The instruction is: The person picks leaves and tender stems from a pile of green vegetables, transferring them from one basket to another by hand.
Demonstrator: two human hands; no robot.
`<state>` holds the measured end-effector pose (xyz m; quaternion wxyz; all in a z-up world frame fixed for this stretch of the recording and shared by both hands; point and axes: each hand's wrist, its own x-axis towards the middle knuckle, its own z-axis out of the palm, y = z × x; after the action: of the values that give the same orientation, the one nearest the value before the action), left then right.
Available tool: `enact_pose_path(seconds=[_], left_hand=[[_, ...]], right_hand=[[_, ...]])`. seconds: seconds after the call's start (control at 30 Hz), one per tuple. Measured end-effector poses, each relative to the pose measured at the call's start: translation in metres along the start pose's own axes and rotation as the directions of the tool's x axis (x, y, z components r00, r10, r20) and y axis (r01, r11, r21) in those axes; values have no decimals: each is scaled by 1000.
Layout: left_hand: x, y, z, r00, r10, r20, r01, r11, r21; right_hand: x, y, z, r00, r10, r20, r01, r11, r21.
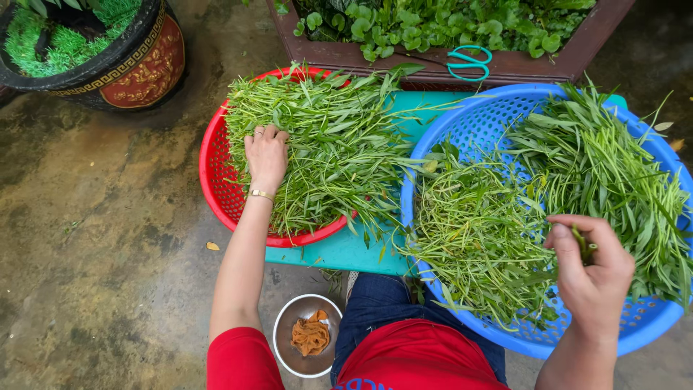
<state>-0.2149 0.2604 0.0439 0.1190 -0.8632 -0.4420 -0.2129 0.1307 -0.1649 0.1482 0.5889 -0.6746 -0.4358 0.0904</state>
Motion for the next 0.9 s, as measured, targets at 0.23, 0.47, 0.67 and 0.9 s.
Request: enact_pose_path(seconds=[0.23,0.47,0.67,0.9], left_hand=[[-1,21,-79,966,44,-253,-88,983,-163],[-26,74,-113,978,-202,44,132,445,-886],[-36,114,-74,953,-296,67,146,254,-956],[-45,133,-26,881,-355,313,285,-129,-950]], right_hand=[[4,1,-1,997,81,12,-81,996,-43],[6,3,12,996,78,50,-76,996,-37],[4,-4,7,995,55,83,-48,995,-84],[-3,-4,4,994,88,63,-80,990,-116]])
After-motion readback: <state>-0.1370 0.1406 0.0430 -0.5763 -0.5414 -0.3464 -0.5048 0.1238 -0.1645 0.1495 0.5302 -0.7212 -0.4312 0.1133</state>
